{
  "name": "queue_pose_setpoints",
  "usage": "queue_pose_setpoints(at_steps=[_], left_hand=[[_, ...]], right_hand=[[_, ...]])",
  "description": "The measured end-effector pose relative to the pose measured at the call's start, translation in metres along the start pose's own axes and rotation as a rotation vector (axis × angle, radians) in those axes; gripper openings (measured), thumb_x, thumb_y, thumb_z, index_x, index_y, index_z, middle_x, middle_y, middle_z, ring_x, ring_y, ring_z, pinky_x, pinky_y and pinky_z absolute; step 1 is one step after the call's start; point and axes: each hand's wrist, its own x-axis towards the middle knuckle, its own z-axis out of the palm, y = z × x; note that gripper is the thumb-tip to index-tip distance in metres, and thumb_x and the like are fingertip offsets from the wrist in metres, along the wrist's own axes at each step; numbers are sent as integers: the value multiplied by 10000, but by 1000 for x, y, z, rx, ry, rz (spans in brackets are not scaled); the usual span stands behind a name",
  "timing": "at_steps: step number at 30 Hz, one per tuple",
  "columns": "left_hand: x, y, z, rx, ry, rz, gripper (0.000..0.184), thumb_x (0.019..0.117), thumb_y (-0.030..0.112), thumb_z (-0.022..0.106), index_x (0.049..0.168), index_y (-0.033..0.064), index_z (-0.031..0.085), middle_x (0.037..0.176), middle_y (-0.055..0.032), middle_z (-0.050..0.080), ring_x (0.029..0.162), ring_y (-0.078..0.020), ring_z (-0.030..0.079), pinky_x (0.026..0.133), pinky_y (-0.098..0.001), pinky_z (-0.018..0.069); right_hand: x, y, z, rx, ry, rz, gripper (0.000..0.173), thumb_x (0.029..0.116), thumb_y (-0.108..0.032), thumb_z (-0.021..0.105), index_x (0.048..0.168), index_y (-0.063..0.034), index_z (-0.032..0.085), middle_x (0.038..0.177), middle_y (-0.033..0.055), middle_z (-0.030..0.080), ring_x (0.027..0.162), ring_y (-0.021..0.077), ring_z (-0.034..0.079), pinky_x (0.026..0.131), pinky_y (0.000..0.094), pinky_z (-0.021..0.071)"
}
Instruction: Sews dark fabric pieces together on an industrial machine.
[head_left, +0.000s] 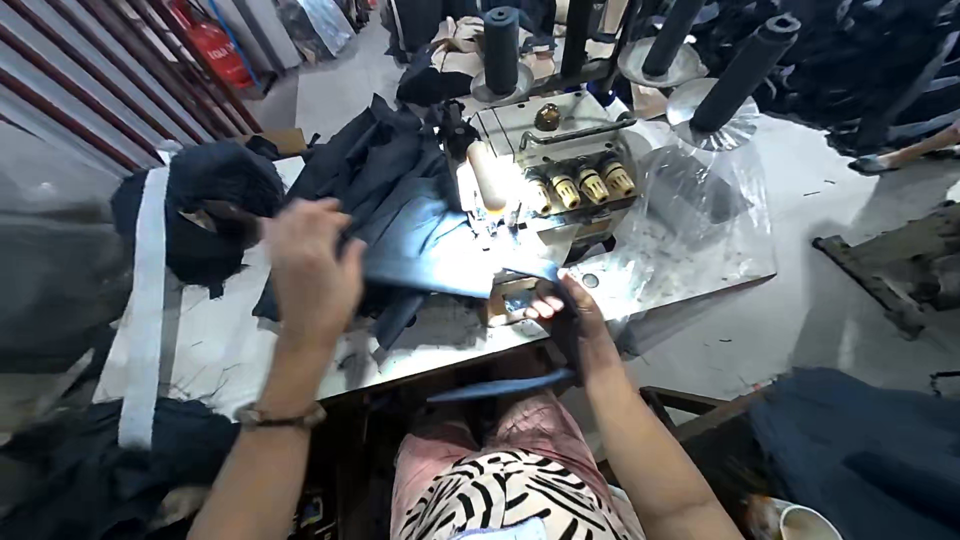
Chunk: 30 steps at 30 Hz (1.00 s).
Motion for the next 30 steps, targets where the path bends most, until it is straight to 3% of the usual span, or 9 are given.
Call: queue_pose_setpoints(at_steps=[3,5,9,18,23,25,26,28,30], left_hand=[[-21,44,48,-142,-73,301,288,994,91,561,1225,4,709,1297,-211,675,1295,-413,592,1134,-660,371],[-28,59,67,-171,-135,373,343,1007,165,553,1297,43,689,1327,-153,673,1278,-344,611,1126,-546,429],[-28,66,73,-158,-169,364,463,1010,310,554,1374,34,630,1386,-152,637,1294,-334,597,1101,-497,457],[-9,73,86,-202,-127,299,467,1005,384,569,1279,27,693,1343,-159,659,1307,-340,581,1149,-517,398],[18,51,83,-219,-267,376,525,1074,463,408,1395,111,628,1489,-132,564,1454,-335,446,1227,-569,287],[12,57,67,-280,-349,222,639,1055,577,333,1463,152,581,1585,-86,472,1536,-317,312,1253,-593,189],[5,66,57,-366,-332,133,687,1023,637,360,1382,128,649,1526,-85,537,1501,-299,377,1241,-593,217],[-14,87,42,-529,-196,78,471,926,537,610,858,96,763,1090,-80,732,1107,-234,650,986,-510,466],[-22,86,19,-610,-226,94,271,890,322,730,726,108,696,1125,-53,717,1050,-159,679,888,-392,567]], right_hand=[[3,6,-12,18,126,63,347,1068,-309,434,877,-171,689,591,-61,600,537,48,613,584,221,558],[4,3,-19,142,92,61,349,1066,-330,463,872,-151,692,614,-58,588,535,41,596,542,189,531],[17,-7,-26,267,10,0,268,1052,-294,491,930,-153,683,618,-65,568,517,36,557,530,177,491],[30,1,-13,336,42,-87,348,1105,-351,334,1025,-166,618,621,-66,524,520,37,551,543,180,505],[19,0,0,-67,217,14,431,1117,-319,269,915,-166,618,574,-62,539,499,44,564,541,197,536],[9,2,15,-391,139,96,318,1058,-210,321,895,-146,586,599,-42,599,537,61,603,590,234,559],[4,3,23,-479,31,126,236,1003,-184,425,877,-137,619,643,-43,647,565,50,620,594,224,554],[-5,8,31,-470,-262,174,166,977,-287,632,874,-183,712,725,-85,706,606,7,642,582,200,548],[-12,4,35,-348,-557,134,167,1003,-310,617,923,-232,742,783,-120,715,650,-33,648,580,165,543]])
